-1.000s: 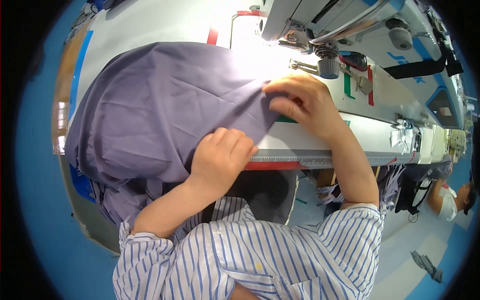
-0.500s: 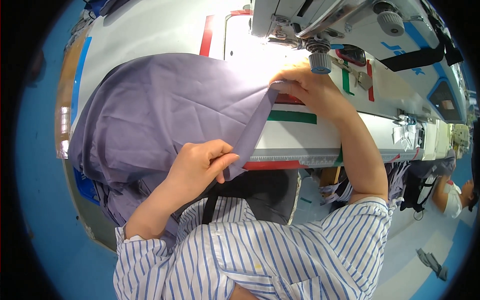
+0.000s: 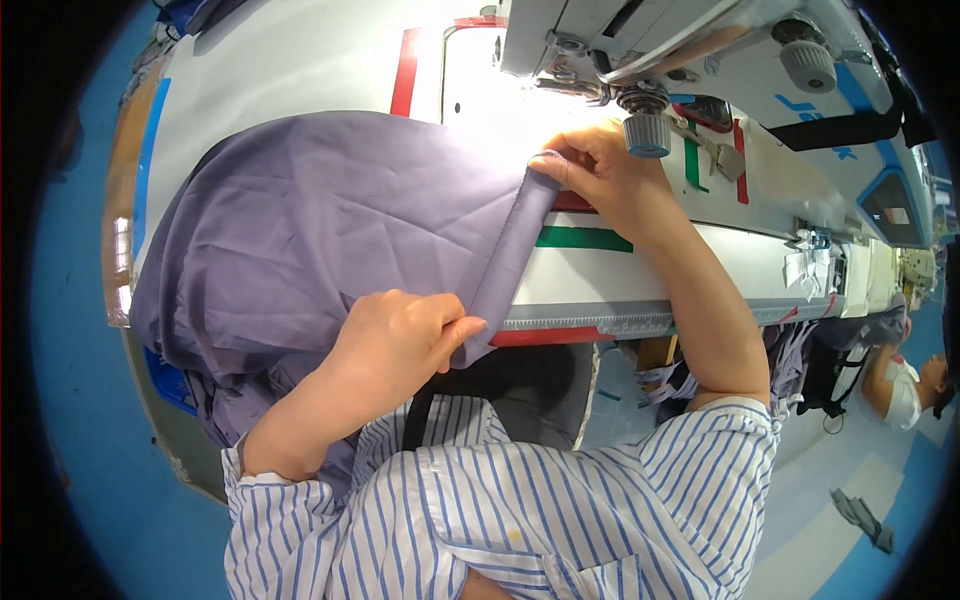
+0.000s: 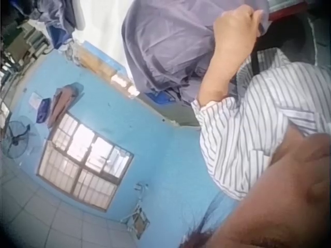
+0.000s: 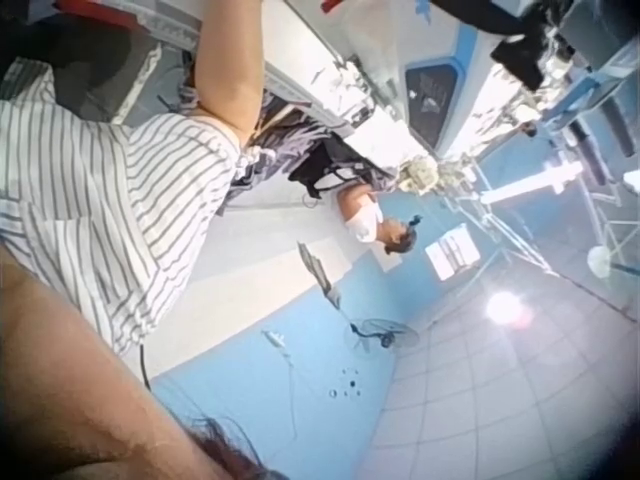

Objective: Sewing a zipper into a piece of purple fabric using an industrial sewing machine.

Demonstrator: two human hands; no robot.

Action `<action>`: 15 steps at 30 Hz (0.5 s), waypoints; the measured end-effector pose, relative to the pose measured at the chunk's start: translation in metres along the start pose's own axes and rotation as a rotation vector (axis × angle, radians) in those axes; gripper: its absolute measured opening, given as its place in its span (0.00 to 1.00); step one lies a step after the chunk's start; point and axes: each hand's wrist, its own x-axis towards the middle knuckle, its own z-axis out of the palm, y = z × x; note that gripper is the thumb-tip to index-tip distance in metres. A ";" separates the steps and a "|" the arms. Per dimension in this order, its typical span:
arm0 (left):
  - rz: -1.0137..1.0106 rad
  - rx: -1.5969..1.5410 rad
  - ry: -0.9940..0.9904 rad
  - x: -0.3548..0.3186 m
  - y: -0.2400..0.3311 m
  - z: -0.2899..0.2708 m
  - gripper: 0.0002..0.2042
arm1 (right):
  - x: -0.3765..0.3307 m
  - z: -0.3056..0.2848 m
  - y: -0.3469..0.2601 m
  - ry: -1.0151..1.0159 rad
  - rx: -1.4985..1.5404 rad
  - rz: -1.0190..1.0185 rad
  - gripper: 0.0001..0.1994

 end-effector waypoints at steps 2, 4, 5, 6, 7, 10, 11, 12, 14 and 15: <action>0.093 0.127 0.068 -0.002 0.000 0.002 0.14 | 0.001 0.000 0.000 0.007 -0.027 0.020 0.13; 0.121 0.402 0.096 -0.001 0.001 0.002 0.15 | 0.001 0.000 -0.001 -0.005 -0.021 0.021 0.12; 0.119 0.395 0.100 0.002 0.002 0.000 0.15 | 0.001 0.000 -0.001 0.007 -0.027 0.014 0.12; 0.248 0.407 0.188 0.005 0.003 -0.004 0.18 | 0.001 0.000 -0.001 -0.016 -0.021 0.018 0.12; 0.354 0.412 0.226 0.011 0.003 -0.009 0.23 | 0.001 0.000 -0.001 -0.012 -0.023 0.072 0.12; 0.685 0.522 0.264 0.039 -0.004 -0.029 0.31 | 0.003 0.003 -0.001 0.033 0.000 0.075 0.13; 0.685 0.513 0.265 0.052 -0.009 -0.035 0.31 | 0.003 0.004 -0.001 0.072 0.021 0.056 0.14; 0.780 0.548 0.213 0.064 -0.015 -0.039 0.33 | 0.003 0.005 -0.001 0.066 0.016 0.010 0.14; 0.870 0.577 0.175 0.081 -0.027 -0.044 0.34 | 0.002 0.006 -0.002 0.089 0.048 0.079 0.17; 0.894 0.562 0.120 0.087 -0.033 -0.045 0.35 | 0.002 0.006 -0.002 0.086 0.066 0.094 0.18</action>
